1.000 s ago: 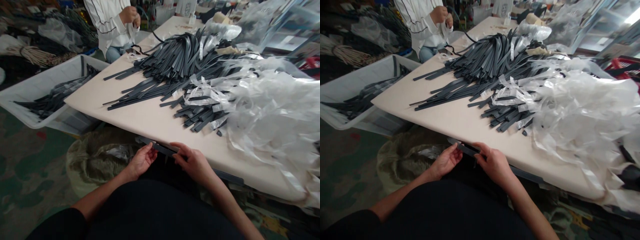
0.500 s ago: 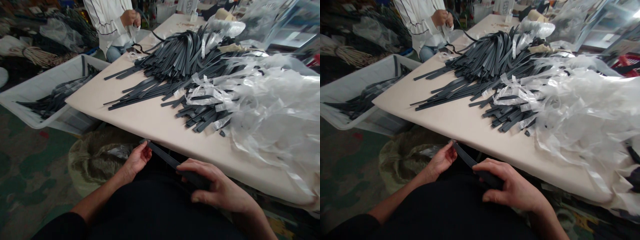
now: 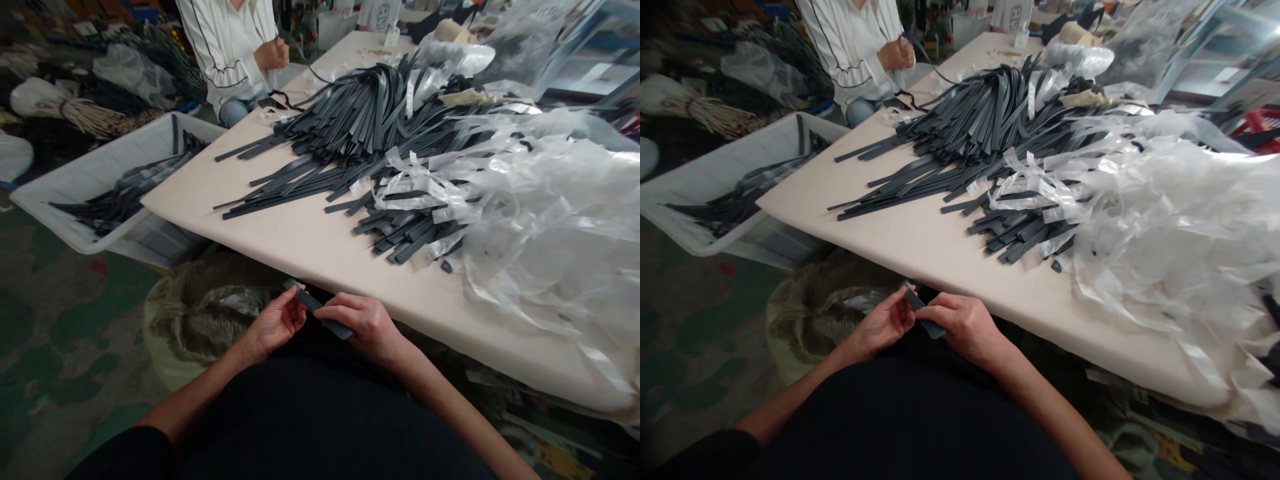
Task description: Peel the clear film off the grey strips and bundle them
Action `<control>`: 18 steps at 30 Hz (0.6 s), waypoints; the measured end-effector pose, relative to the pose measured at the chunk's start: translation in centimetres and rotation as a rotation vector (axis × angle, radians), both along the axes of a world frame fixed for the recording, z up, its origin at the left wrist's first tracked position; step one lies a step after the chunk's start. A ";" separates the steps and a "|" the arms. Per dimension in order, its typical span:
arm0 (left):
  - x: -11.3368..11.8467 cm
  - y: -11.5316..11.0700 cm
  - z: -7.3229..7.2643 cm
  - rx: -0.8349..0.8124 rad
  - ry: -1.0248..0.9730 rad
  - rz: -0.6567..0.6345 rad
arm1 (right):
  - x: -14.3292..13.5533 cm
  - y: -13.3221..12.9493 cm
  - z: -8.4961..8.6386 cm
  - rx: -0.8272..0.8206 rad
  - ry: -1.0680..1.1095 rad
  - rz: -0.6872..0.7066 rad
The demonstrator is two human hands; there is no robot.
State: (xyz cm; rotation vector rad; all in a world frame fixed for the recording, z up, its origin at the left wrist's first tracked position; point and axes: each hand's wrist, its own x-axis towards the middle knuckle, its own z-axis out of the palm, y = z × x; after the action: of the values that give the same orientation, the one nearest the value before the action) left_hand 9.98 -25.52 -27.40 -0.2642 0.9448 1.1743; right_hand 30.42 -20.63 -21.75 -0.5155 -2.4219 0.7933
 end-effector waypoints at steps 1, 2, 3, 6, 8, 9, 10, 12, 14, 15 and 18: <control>0.0 -0.2 -0.1 0.014 -0.004 -0.011 | -0.7 0.3 -0.7 0.032 -0.019 -0.010; 0.0 -0.4 -0.3 0.036 -0.004 -0.025 | -1.4 0.6 -1.4 0.064 -0.027 -0.018; 0.0 -0.7 -0.5 0.063 0.003 -0.038 | -2.0 0.9 -2.0 0.096 -0.022 -0.018; 0.3 -1.5 -1.1 0.134 0.024 -0.030 | -3.8 1.5 -3.3 0.114 0.051 0.067; 0.5 -2.0 -1.5 0.179 -0.007 0.021 | -4.7 1.7 -3.5 0.070 0.097 0.127; 0.6 -2.1 -1.8 0.215 -0.042 0.048 | -5.0 1.7 -3.5 0.046 0.100 0.131; 0.6 -2.1 -2.2 0.257 -0.088 0.063 | -5.4 1.8 -3.5 0.028 0.092 0.121; 0.4 -1.8 -3.0 0.302 -0.149 0.049 | -5.9 1.9 -3.6 0.027 0.058 0.078; 0.0 -1.1 -3.8 0.266 -0.100 0.026 | -6.5 2.2 -4.1 0.061 0.029 0.056; -0.3 -0.7 -4.2 0.231 -0.046 0.034 | -6.9 2.4 -4.4 0.090 0.029 0.054; -1.4 0.6 -5.1 0.155 0.089 0.106 | -7.6 2.9 -5.5 0.139 0.077 0.079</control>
State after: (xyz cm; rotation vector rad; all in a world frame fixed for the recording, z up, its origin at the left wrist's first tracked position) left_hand 8.56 -24.97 -32.49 -0.1398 0.9206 1.3585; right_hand 22.86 -17.74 -27.29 -0.3315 -2.4170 0.6593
